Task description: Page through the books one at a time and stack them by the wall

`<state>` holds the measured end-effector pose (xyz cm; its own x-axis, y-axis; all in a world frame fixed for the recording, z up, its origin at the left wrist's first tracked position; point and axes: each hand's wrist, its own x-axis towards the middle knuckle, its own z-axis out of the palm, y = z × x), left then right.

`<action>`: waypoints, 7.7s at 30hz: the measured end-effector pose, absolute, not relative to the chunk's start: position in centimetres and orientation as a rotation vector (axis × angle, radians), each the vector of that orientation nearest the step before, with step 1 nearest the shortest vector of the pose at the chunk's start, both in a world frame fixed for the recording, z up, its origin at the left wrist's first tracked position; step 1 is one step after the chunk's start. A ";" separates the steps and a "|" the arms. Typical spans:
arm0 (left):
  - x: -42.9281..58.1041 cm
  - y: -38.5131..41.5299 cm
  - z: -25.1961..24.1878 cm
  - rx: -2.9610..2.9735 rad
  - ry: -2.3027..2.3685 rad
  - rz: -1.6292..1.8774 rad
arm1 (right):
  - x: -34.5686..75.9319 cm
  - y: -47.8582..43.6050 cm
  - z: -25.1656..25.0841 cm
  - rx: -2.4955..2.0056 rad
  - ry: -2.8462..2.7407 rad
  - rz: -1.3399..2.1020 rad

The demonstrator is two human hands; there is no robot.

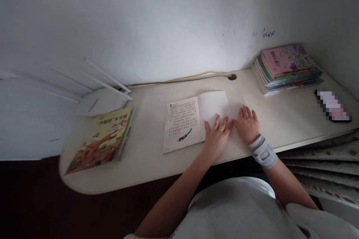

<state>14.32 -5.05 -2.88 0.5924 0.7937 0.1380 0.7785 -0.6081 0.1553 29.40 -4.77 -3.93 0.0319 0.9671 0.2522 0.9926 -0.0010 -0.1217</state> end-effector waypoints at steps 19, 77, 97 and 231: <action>15.1 -3.8 -1.5 2.684 1.502 0.211 | 30.2 -3.4 -4.6 -2.036 -1.966 0.043; -1.1 -2.9 -3.7 2.131 1.955 0.504 | 24.2 -1.2 -2.4 -1.242 -2.719 0.029; -0.7 -3.1 -3.6 2.442 2.023 0.132 | 27.4 -2.4 -2.1 -1.398 -2.677 0.013; 6.2 -3.7 -3.8 2.347 1.676 0.417 | 21.3 4.1 -0.1 -1.564 -2.570 0.033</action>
<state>6.17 -3.72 -3.75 0.3062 0.9469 0.0979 0.8824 -0.3209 0.3441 21.34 4.09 -0.11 -0.4531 0.8856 0.1019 0.8827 0.4617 -0.0874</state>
